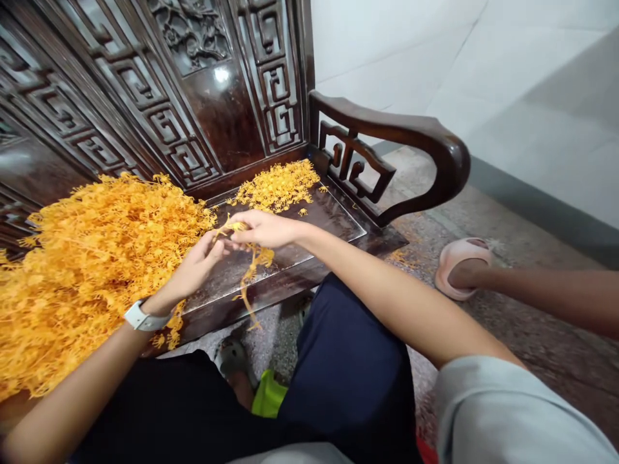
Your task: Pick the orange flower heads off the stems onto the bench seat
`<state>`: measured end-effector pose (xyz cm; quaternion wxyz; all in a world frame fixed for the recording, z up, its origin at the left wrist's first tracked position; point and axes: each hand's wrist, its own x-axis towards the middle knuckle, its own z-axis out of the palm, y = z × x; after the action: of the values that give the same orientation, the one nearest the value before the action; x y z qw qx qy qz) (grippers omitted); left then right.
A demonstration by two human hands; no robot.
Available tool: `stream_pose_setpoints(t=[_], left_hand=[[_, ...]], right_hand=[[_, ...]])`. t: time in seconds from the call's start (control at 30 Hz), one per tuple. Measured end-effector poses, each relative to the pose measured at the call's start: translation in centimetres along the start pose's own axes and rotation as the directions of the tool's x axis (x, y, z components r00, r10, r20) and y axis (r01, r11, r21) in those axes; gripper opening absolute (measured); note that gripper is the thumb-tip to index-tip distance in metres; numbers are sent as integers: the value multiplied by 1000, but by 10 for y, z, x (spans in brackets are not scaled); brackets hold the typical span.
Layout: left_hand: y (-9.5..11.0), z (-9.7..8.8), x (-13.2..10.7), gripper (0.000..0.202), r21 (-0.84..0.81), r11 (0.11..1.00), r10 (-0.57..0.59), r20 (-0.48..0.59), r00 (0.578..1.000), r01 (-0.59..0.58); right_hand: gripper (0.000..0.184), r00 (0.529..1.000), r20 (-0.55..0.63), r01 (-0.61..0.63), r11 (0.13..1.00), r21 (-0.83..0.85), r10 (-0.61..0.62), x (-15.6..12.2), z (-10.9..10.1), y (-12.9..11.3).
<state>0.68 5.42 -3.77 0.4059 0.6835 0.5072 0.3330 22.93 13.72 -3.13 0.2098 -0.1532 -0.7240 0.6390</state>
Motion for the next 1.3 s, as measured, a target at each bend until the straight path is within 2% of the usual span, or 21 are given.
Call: stream_pose_setpoints(t=[0.07,0.17,0.27,0.37,0.4,0.47,0.6,0.67,0.73,0.87,1.03,1.17,1.3], left_hand=[[-1,8,-10,60,-315,948,-62,-23,998,52],[2,18,-21,54,-640,760,-178,-38,983,113],[8,20,-28,43,-794,585,-274,-1,962,165],[13,16,-35,40,-818,517,-338,76,938,252],[13,14,-36,39,-803,522,-343,112,932,289],[14,10,-39,33,-745,584,-323,150,934,321],[11,1,-41,27,-568,803,-204,21,979,179],[8,-3,-41,28,-468,873,-166,-14,986,140],[5,-6,-42,27,-388,911,-155,-11,988,139],[-4,-6,-44,21,-323,932,-183,-37,982,161],[-6,-3,-44,26,-303,937,-204,-77,976,172],[-3,-10,-41,23,-343,931,-185,-152,971,124],[-9,-23,-35,47,-411,899,-241,-185,953,148]], right_hand=[[21,999,-20,35,981,189,-32,5,14,-5],[32,994,-89,86,977,193,-70,12,34,-11],[40,982,-159,115,993,41,-107,17,44,-16],[42,953,-274,98,989,-114,-126,21,47,-18],[43,943,-301,97,983,-157,-141,22,46,-18],[44,928,-341,87,976,-198,-152,27,45,-14],[41,890,-447,21,987,-157,-90,39,41,-3],[37,884,-462,-1,988,-155,-71,43,42,2],[31,900,-433,-22,987,-160,-50,46,45,3],[26,940,-342,-65,988,-138,14,50,55,-2],[36,944,-322,-100,992,-73,71,53,64,-2],[23,968,-252,-34,999,-36,24,54,57,4],[25,987,-155,41,999,-16,-43,51,51,2]])
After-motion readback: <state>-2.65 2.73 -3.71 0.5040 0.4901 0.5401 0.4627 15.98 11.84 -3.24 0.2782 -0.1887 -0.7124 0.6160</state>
